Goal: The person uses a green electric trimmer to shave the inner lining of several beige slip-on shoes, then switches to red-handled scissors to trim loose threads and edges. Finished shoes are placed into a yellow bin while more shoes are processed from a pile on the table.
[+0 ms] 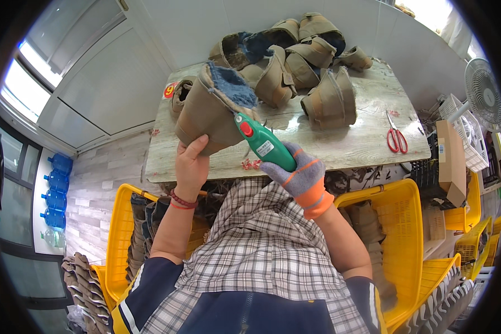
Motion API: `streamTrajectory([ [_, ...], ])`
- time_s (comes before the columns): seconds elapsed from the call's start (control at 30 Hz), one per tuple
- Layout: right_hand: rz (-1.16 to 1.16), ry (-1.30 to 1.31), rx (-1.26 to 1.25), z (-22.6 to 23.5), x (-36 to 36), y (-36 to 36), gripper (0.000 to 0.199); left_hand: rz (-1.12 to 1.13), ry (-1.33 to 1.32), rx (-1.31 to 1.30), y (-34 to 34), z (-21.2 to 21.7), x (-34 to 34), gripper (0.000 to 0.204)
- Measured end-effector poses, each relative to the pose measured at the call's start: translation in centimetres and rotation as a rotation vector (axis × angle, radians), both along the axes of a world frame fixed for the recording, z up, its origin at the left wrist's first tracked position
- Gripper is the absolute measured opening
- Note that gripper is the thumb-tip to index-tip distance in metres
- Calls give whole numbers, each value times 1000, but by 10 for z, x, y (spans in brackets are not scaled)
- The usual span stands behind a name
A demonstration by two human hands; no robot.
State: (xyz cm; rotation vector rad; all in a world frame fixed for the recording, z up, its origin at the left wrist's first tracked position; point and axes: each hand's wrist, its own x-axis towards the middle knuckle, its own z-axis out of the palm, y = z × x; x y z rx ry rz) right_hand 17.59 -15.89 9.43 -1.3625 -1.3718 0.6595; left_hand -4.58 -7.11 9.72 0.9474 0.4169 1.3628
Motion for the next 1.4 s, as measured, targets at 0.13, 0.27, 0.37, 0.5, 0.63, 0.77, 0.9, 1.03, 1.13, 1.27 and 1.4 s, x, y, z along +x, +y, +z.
streamTrajectory([
  [0.13, 6, 112, -38, 4, -1, 3, 52, 39, 157, 121, 1, -10, 2, 35],
  [0.27, 15, 197, -33, 9, -1, 3, 48, 91, 400, 187, 0, -18, 4, 30],
  [0.37, 1, 255, -22, 7, 2, 5, 46, 151, 508, 261, -2, -23, 10, 26],
  [0.5, -25, 272, -57, 10, 4, 4, 44, 348, 796, 577, 3, -25, 12, 26],
  [0.63, -65, 318, -74, 4, 7, 1, 43, 379, 924, 710, 4, -19, 16, 28],
  [0.77, -111, 277, -144, 8, 9, -1, 40, 375, 1198, 985, 0, -30, 12, 32],
  [0.9, -111, 370, -147, 11, 12, 1, 37, 281, 1298, 1020, -8, -32, 12, 36],
  [1.03, -100, 459, -108, 22, 12, 2, 36, 171, 1415, 1078, -12, -42, 11, 42],
  [1.13, -99, 493, -100, 30, 23, 6, 36, 149, 1384, 1139, -20, -41, 12, 45],
  [1.27, -105, 370, -149, 24, 35, 0, 39, 116, 809, 433, -25, -51, 20, 38],
  [1.4, -99, 266, -221, 0, 27, -25, 45, 12, 499, 181, -13, -49, 17, 29],
])
